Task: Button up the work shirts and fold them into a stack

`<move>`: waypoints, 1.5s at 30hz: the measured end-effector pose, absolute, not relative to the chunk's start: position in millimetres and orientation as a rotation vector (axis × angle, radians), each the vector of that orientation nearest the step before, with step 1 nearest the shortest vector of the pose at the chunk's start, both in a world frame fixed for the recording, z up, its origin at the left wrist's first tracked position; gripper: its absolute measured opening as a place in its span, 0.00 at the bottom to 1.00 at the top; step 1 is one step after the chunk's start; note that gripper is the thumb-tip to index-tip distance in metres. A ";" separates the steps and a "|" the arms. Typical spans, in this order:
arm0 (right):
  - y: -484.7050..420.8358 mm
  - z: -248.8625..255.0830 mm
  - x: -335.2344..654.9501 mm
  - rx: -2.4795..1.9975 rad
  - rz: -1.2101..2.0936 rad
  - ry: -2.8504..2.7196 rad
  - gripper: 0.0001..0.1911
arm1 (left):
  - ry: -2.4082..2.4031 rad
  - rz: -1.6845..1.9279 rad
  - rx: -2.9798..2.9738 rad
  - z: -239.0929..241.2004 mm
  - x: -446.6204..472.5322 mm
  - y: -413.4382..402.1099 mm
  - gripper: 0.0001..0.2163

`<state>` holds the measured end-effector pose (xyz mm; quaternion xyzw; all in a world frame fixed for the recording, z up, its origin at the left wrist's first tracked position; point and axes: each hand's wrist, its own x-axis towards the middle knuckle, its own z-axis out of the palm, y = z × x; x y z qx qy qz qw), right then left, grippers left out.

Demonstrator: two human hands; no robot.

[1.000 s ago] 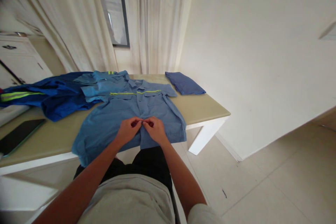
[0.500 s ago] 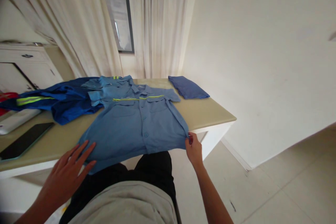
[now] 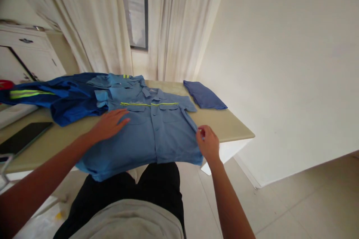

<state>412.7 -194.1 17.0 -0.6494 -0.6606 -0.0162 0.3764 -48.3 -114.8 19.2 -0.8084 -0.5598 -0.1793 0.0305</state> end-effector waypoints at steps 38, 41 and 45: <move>72.4 -21.6 223.2 -1.237 0.186 -2.364 0.23 | -1.657 -0.737 -2.520 44.3 31.2 182.7 0.18; 73.7 -17.7 224.6 -1.323 0.133 -2.148 0.17 | -1.334 -0.669 -2.675 32.7 17.8 140.7 0.19; 76.1 -16.6 232.5 -1.419 -0.021 -1.905 0.30 | -1.146 -0.593 -2.811 1.5 2.8 99.4 0.18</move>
